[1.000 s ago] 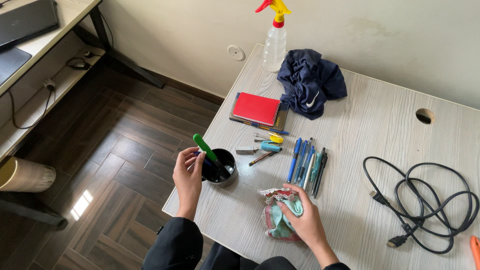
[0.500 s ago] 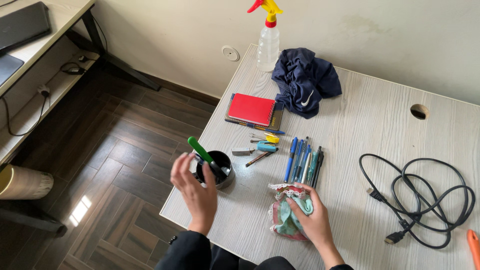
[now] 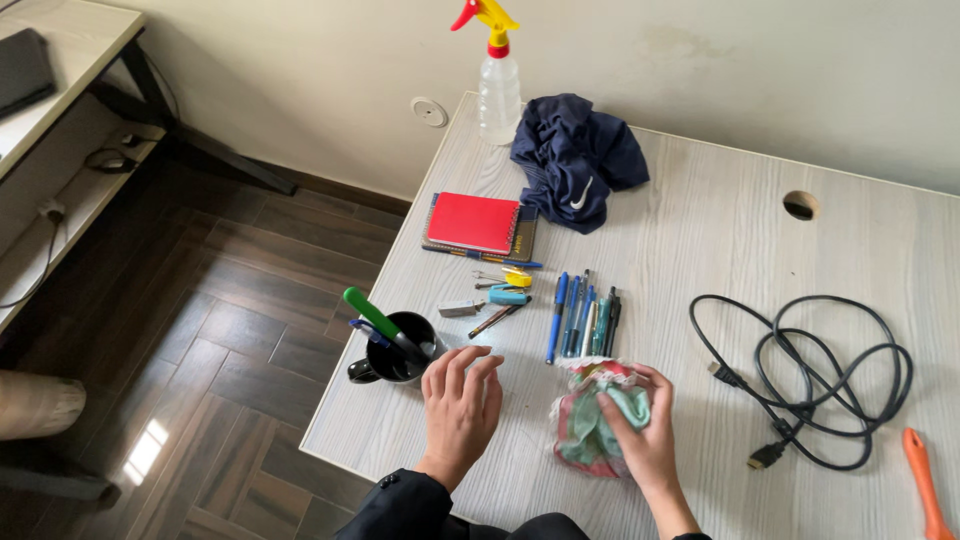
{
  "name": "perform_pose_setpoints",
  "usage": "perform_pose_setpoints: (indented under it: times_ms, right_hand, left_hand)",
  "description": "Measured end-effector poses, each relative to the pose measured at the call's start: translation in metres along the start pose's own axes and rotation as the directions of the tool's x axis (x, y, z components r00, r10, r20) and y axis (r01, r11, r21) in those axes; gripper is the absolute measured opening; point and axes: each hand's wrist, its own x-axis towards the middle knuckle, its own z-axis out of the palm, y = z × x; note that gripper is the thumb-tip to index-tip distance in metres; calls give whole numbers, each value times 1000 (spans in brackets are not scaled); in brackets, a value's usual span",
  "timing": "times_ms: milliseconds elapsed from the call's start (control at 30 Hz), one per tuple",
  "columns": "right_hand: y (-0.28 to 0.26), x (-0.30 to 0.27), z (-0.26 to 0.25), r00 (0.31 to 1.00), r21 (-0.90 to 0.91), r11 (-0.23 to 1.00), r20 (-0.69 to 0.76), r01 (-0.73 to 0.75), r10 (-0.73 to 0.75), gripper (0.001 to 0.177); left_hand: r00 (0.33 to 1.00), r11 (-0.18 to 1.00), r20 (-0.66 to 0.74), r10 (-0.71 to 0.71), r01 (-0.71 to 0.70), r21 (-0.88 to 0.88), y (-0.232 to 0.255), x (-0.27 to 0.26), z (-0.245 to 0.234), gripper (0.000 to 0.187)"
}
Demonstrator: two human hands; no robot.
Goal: The person organizes desk supplies by placing pens, a highlighter, scissors, and an eraser into a black mug. They then move the mug to a computer desk, wipe a red notebook with a cloth, and place it on the computer desk. Finally, they place a paintbrush into the mug.
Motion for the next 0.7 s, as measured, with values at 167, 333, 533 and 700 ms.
perform_pose_setpoints:
  times_ms: [167,333,533,700]
  right_hand:
    - [20,2,-34,965,-102,994,-254,47,-71,63]
    - [16,0,-57,907,-188,982,-417,-22,-59,55]
    - [-3,4,-51,871,-326,932,-490,-157,-24,57]
    - [-13,13,-41,862,-330,883,-487,-333,143,61]
  left_hand:
    - [995,998,91,48,-44,-48,3,0,18,30]
    - [938,980,347,7,62,-190,12,9,46,32]
    - [931,962,356,-81,166,-216,29,29,89,54]
    - [905,966,397,-150,220,-134,39,37,126,97]
